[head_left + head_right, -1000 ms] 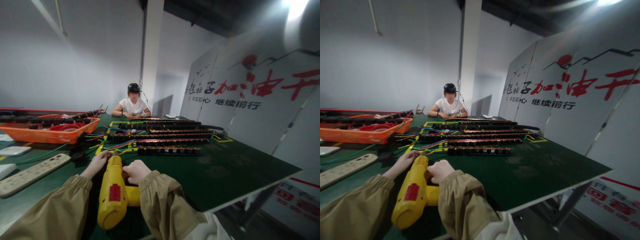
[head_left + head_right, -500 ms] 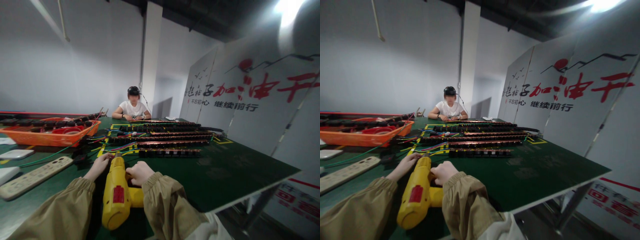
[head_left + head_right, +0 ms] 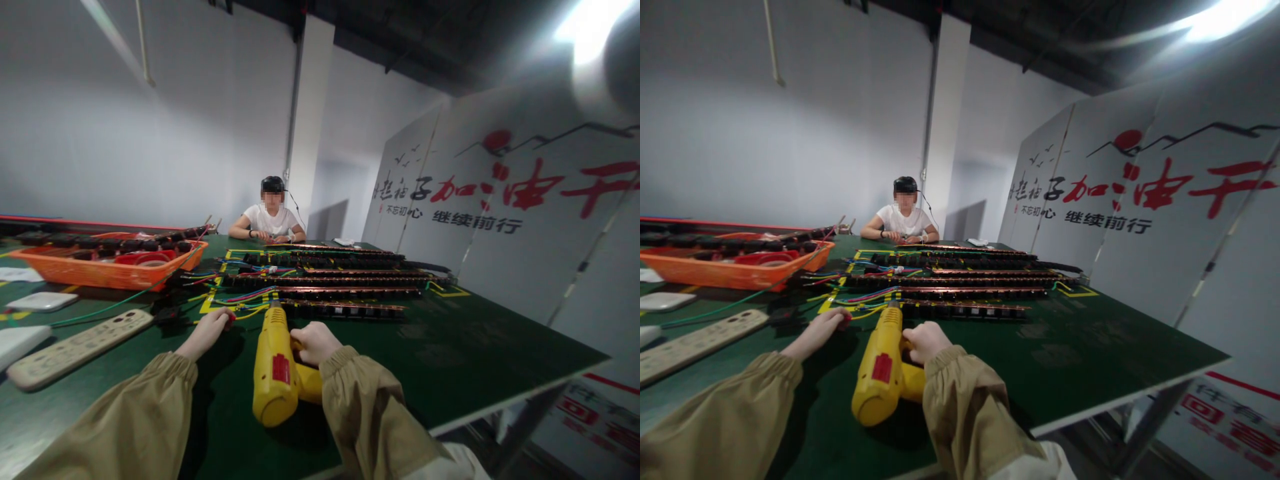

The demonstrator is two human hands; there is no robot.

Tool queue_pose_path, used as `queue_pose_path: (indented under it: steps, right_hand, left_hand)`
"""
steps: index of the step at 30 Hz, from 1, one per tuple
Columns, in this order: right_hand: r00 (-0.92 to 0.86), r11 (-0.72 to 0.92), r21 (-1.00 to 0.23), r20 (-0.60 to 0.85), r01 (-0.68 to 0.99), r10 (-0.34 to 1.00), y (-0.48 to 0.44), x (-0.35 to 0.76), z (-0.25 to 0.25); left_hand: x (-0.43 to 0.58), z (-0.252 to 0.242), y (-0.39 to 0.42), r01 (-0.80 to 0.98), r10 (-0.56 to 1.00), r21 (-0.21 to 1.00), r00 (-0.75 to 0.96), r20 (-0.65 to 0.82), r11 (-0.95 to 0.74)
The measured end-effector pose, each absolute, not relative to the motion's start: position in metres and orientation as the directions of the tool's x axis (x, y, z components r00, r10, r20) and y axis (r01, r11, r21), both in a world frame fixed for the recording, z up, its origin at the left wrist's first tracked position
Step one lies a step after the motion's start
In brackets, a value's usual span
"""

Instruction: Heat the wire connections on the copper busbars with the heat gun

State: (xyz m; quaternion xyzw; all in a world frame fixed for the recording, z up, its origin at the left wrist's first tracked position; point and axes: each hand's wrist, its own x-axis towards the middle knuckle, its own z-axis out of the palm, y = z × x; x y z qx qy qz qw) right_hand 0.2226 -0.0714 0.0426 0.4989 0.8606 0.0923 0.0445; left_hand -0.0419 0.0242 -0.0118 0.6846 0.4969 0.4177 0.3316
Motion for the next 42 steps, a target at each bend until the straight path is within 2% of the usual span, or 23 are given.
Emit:
queue_pose_path:
  steps: [7,13,18,20,25,27,35,39,42]
  right_hand:
    - [-0.413,0.401,0.21,0.014,0.892,0.911,-0.079,0.253,0.044]
    - [-0.392,0.379,0.212,0.017,0.901,0.92,-0.083,0.255,0.045]
    - [-0.392,0.38,0.204,0.021,0.902,0.92,-0.082,0.255,0.045]
    - [-0.395,0.384,0.202,0.017,0.901,0.919,-0.082,0.255,0.045]
    - [-0.394,0.384,0.209,0.01,0.9,0.919,-0.083,0.255,0.047]
    - [-0.389,0.378,0.213,0.009,0.901,0.921,-0.084,0.255,0.048]
    - [-0.367,0.357,0.217,0.005,0.909,0.93,-0.087,0.253,0.052]
    - [-0.375,0.366,0.211,0.002,0.906,0.927,-0.088,0.254,0.054]
    - [-0.389,0.38,0.201,0.005,0.903,0.921,-0.091,0.257,0.053]
  left_hand:
    - [-0.035,-0.012,0.016,0.559,0.898,0.706,0.33,0.292,-0.435]
    - [-0.026,-0.007,0.008,0.594,0.795,0.533,0.509,0.33,-0.602]
    - [-0.018,-0.004,0.005,0.577,0.696,0.396,0.52,0.496,-0.714]
    - [-0.016,-0.01,0.009,0.615,0.71,0.381,0.474,0.521,-0.69]
    - [-0.015,-0.026,0.018,0.767,0.863,0.403,0.397,0.313,-0.499]
    - [-0.016,-0.028,0.019,0.784,0.871,0.388,0.394,0.293,-0.485]
    - [-0.001,-0.021,0.029,0.777,0.826,0.333,0.393,0.404,-0.533]
    - [0.008,-0.013,0.029,0.831,0.785,0.206,0.363,0.501,-0.516]
    - [0.007,-0.01,0.023,0.836,0.766,0.149,0.394,0.508,-0.528]
